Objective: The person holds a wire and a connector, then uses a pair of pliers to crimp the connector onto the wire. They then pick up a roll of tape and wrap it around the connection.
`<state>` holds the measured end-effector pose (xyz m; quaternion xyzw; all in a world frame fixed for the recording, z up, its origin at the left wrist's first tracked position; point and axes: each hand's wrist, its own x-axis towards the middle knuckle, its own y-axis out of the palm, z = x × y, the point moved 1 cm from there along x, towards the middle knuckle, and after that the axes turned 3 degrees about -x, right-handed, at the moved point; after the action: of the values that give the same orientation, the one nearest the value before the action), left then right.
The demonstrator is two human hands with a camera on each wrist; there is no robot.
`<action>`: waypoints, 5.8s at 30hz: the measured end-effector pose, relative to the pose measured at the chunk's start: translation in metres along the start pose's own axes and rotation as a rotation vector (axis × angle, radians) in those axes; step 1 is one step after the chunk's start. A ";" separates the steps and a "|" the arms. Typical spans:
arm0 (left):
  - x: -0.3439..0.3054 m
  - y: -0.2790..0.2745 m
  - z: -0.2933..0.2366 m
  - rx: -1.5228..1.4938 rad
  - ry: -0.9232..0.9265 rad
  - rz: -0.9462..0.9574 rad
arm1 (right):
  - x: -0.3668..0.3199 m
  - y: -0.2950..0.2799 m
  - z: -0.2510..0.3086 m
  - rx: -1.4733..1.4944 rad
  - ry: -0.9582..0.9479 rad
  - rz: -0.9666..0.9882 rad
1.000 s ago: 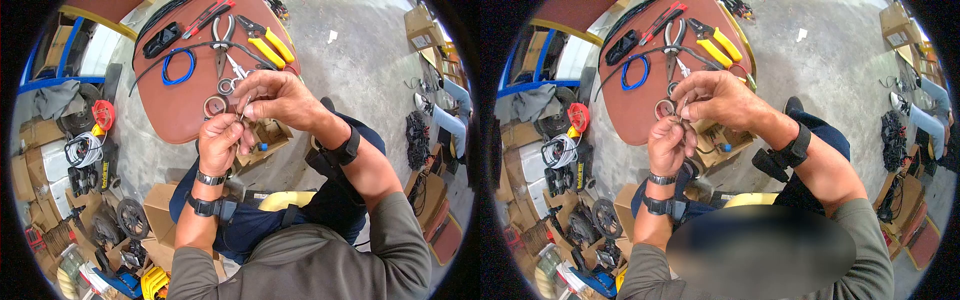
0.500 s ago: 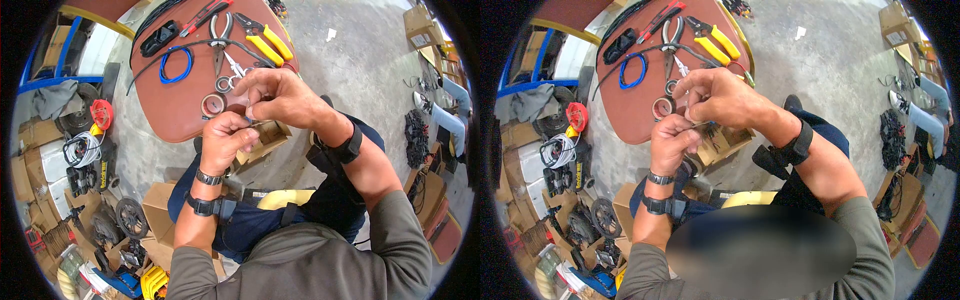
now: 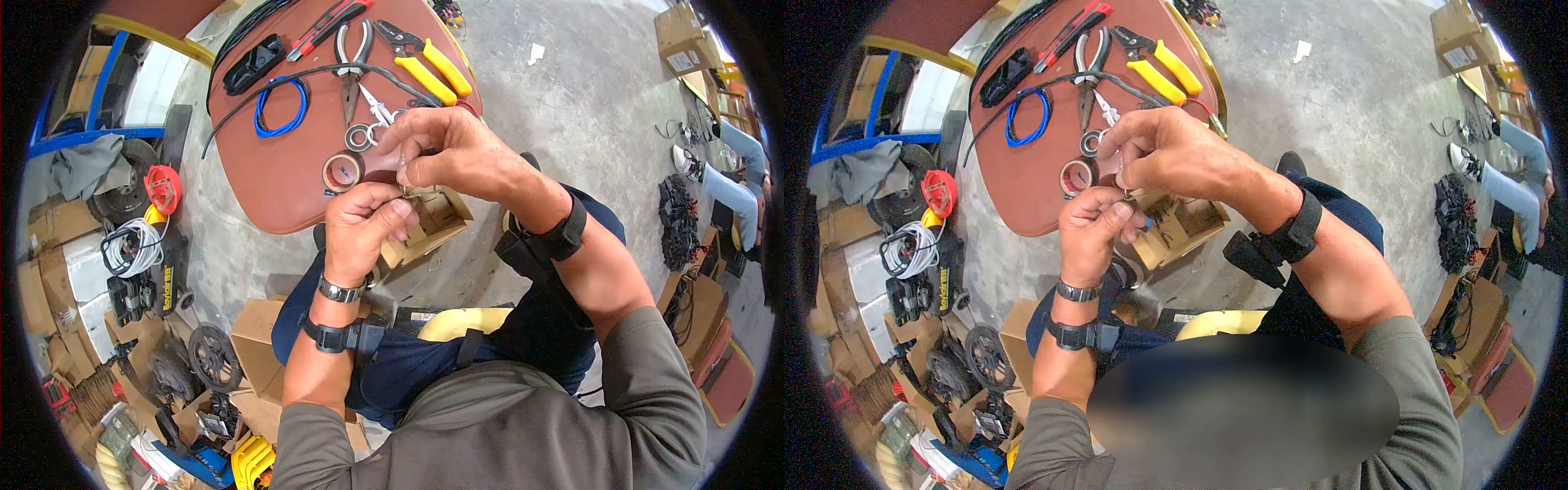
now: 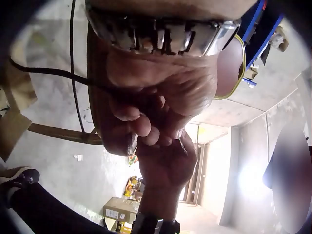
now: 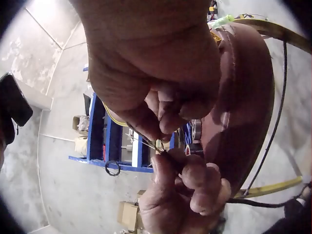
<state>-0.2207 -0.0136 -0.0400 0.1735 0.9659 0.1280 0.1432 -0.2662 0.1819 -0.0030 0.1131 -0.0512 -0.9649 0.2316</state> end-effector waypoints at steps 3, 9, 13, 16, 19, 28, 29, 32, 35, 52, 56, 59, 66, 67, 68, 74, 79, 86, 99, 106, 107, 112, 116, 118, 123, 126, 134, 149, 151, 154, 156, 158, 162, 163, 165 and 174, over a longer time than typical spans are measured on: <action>0.000 -0.001 0.000 -0.011 0.003 -0.003 | 0.001 -0.001 -0.004 0.054 -0.003 -0.004; -0.001 0.000 -0.003 -0.051 -0.001 0.006 | -0.001 0.000 -0.002 0.115 0.013 -0.015; 0.000 0.003 -0.001 -0.112 -0.010 0.063 | 0.000 -0.001 -0.006 0.166 -0.015 0.014; 0.000 0.002 -0.003 -0.070 -0.024 0.100 | -0.001 -0.002 -0.006 0.182 -0.035 0.046; 0.000 0.001 0.000 -0.074 -0.010 0.089 | -0.001 -0.002 -0.006 0.182 -0.053 0.058; -0.001 -0.002 0.001 -0.050 -0.005 0.052 | 0.002 -0.004 -0.008 0.113 -0.014 -0.004; -0.001 -0.002 0.001 -0.050 0.000 0.041 | 0.002 -0.004 -0.009 0.107 -0.011 -0.017; -0.001 0.000 0.000 -0.041 0.002 0.007 | 0.001 -0.005 -0.009 0.053 -0.021 -0.033; -0.001 0.001 -0.001 -0.012 -0.005 -0.018 | 0.000 -0.002 -0.006 0.041 0.002 -0.042; -0.001 0.006 -0.006 0.132 0.006 -0.062 | 0.000 -0.001 -0.005 -0.130 -0.068 -0.055; -0.002 0.002 -0.002 0.089 0.022 -0.054 | 0.001 0.000 -0.007 -0.123 -0.074 -0.065; -0.002 0.002 -0.002 0.055 0.031 -0.065 | 0.000 0.000 -0.006 -0.017 -0.076 -0.050; 0.001 0.003 0.002 -0.005 0.106 -0.058 | 0.000 -0.002 -0.004 0.042 -0.038 -0.039; 0.001 0.004 0.001 -0.022 0.106 -0.056 | 0.000 -0.002 -0.006 0.037 -0.038 -0.038; 0.001 0.004 0.001 -0.036 0.103 -0.048 | 0.001 -0.002 -0.008 0.034 -0.039 -0.037; 0.002 0.001 -0.002 -0.120 0.068 0.034 | 0.001 0.005 -0.011 0.108 -0.129 0.033; 0.002 0.001 0.000 -0.137 0.028 0.006 | 0.002 0.005 -0.010 0.044 -0.197 0.008; 0.003 0.002 0.003 -0.174 0.085 -0.072 | 0.002 0.007 -0.010 0.038 -0.175 -0.028; 0.001 0.003 -0.002 -0.264 -0.058 -0.071 | -0.001 0.011 -0.005 -0.014 -0.092 -0.034; 0.004 0.012 -0.003 -0.146 -0.073 -0.019 | -0.004 0.015 0.002 -0.047 -0.114 -0.080; 0.005 0.013 -0.002 -0.161 -0.049 -0.041 | -0.004 0.016 0.003 -0.026 -0.101 -0.078; 0.004 0.013 0.004 -0.083 0.051 -0.110 | -0.003 0.013 -0.001 -0.167 -0.178 -0.153; 0.004 0.011 0.007 -0.145 0.047 -0.125 | -0.001 0.012 -0.004 -0.166 -0.189 -0.157; 0.003 0.010 0.004 -0.177 0.038 -0.131 | -0.001 0.012 -0.005 -0.147 -0.203 -0.157; 0.003 0.005 0.000 -0.139 -0.055 -0.145 | -0.001 0.013 -0.004 -0.128 -0.248 -0.134; 0.003 0.007 -0.001 -0.156 -0.083 -0.170 | 0.001 0.011 -0.008 -0.201 -0.302 -0.125; 0.003 0.007 -0.003 -0.177 -0.108 -0.181 | 0.003 0.008 -0.010 -0.336 -0.341 -0.107; 0.003 0.005 -0.007 -0.191 -0.038 -0.194 | -0.003 0.010 0.004 -0.066 -0.159 -0.068; 0.003 0.003 -0.005 -0.162 0.003 -0.198 | -0.002 0.004 0.006 -0.104 -0.066 -0.105; 0.003 0.004 -0.003 -0.119 0.054 -0.200 | 0.001 0.002 0.003 -0.123 -0.031 -0.129; 0.002 0.005 -0.004 -0.113 0.046 -0.206 | 0.001 0.004 0.000 -0.112 -0.041 -0.129; 0.002 0.005 -0.004 -0.105 0.045 -0.204 | 0.002 0.005 -0.002 -0.091 -0.050 -0.121; 0.003 0.006 -0.004 -0.097 0.056 -0.192 | 0.002 0.003 -0.003 -0.125 -0.104 -0.125; 0.002 0.006 -0.004 -0.098 0.058 -0.191 | 0.002 0.003 -0.003 -0.134 -0.103 -0.120; 0.002 0.007 -0.004 -0.079 0.039 -0.192 | 0.000 0.000 -0.002 -0.156 -0.109 -0.111; -0.004 0.027 -0.007 0.860 0.744 0.087 | -0.003 -0.029 0.013 -0.342 0.023 -0.246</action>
<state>-0.2113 0.0075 -0.0246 0.1992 0.9084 -0.2183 -0.2957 -0.2792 0.2096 0.0060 0.0886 0.1299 -0.9792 0.1285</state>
